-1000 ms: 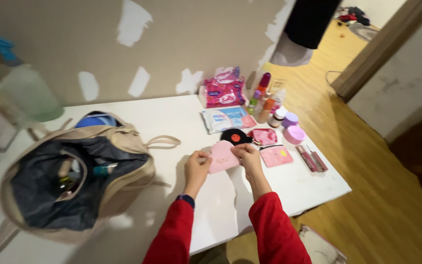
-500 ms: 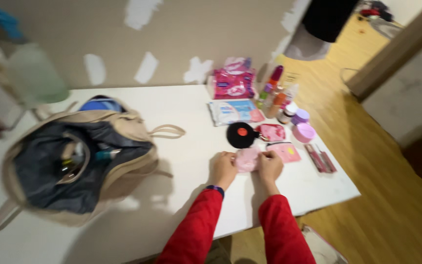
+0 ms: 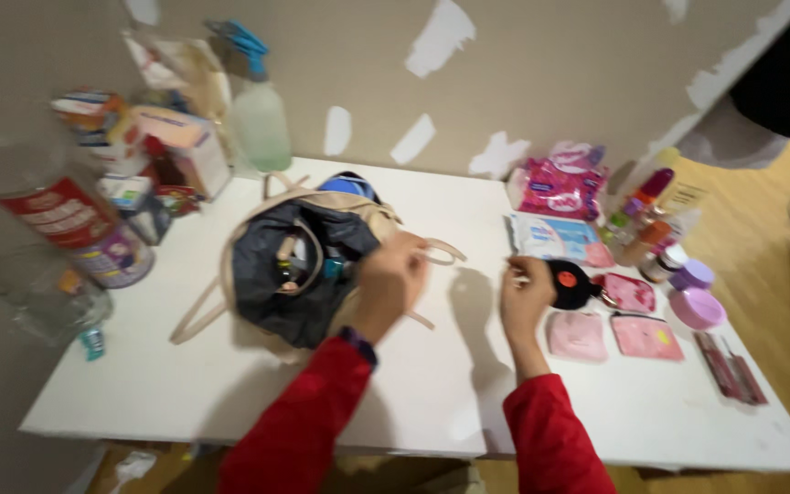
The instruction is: The person takes items out of a beige handbag on a white table and places them on the tabletop, including a water bottle, sunglasses, keys, pouches, cables, and cosmetic items, arranging them across the table as the bag is emptied.
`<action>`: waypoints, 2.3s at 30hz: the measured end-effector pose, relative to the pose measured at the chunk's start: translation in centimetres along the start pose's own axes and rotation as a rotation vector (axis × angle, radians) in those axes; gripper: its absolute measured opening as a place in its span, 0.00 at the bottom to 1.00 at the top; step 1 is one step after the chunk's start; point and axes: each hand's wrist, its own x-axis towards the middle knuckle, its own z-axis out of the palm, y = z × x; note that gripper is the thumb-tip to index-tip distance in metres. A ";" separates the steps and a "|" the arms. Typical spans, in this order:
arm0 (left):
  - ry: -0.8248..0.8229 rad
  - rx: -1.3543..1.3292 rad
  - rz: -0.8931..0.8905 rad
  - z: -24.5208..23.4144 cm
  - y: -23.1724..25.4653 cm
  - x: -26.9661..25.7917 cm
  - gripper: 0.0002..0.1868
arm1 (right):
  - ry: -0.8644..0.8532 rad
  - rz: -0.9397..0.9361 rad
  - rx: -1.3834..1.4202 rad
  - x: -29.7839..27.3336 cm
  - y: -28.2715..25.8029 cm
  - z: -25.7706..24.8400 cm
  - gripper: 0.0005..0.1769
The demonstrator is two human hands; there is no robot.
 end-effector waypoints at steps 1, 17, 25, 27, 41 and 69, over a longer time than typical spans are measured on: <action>0.041 0.126 -0.031 -3.0 -1.1 0.9 0.07 | -0.086 0.009 0.113 -0.2 -2.7 2.3 0.06; 0.036 0.481 -0.184 -17.1 -13.0 -1.5 0.28 | -1.142 -0.546 -0.514 -4.8 -15.7 31.8 0.09; 0.061 0.378 -0.197 -17.9 -12.2 -1.2 0.28 | -1.077 -0.774 -0.317 -4.8 -14.3 30.1 0.12; 0.011 0.417 -0.246 -18.1 -11.8 -1.0 0.29 | -1.054 -0.570 -0.106 -4.5 -14.8 28.0 0.14; -0.236 -0.289 -0.824 -12.6 -5.6 -0.1 0.19 | -1.010 0.488 1.056 2.3 -18.3 12.3 0.20; -0.761 -1.279 -1.106 37.6 13.3 -14.4 0.23 | -0.023 0.500 -0.150 1.1 12.7 -25.8 0.16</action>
